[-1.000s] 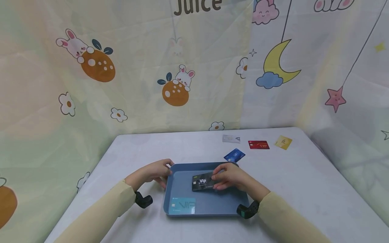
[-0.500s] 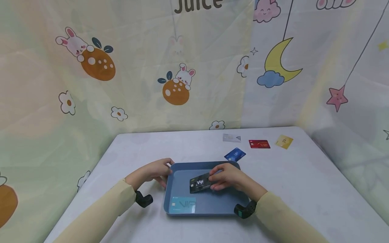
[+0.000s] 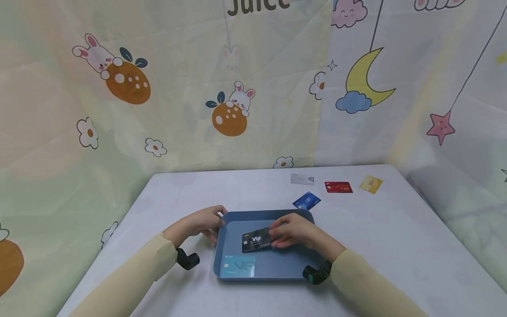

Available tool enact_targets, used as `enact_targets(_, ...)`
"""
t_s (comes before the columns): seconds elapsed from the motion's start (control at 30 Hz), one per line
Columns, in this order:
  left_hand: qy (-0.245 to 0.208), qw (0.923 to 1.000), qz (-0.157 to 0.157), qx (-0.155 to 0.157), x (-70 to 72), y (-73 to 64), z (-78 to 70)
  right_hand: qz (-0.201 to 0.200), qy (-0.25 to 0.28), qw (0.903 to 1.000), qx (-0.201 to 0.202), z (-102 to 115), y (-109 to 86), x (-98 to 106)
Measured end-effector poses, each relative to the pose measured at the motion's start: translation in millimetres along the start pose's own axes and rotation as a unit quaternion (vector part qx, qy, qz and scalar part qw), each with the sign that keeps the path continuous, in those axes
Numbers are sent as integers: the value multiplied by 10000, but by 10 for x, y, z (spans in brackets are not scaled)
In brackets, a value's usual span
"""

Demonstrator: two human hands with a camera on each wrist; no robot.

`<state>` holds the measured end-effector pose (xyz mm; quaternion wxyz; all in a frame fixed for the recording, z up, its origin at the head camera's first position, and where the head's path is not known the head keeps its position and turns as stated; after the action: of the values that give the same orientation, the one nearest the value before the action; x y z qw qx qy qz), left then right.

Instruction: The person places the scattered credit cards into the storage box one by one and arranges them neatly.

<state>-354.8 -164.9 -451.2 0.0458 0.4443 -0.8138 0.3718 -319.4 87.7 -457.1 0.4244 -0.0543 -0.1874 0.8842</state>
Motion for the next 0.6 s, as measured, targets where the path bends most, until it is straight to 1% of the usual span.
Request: enact_targets(0.6,16,10000,-35,7,6,4,11,186,-195,9996,-52,25,75,-140)
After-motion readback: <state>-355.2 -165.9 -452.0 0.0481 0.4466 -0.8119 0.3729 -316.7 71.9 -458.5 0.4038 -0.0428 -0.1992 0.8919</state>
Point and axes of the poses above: each hand's wrist, its own y-axis towards the middle knuckle, its own x-axis out of the back of the hand, z = x × y, the point moved 8 cm from there along y, towards the middle knuckle, and after that the axes turned 9 degrees about z, right-handed, at the moved point
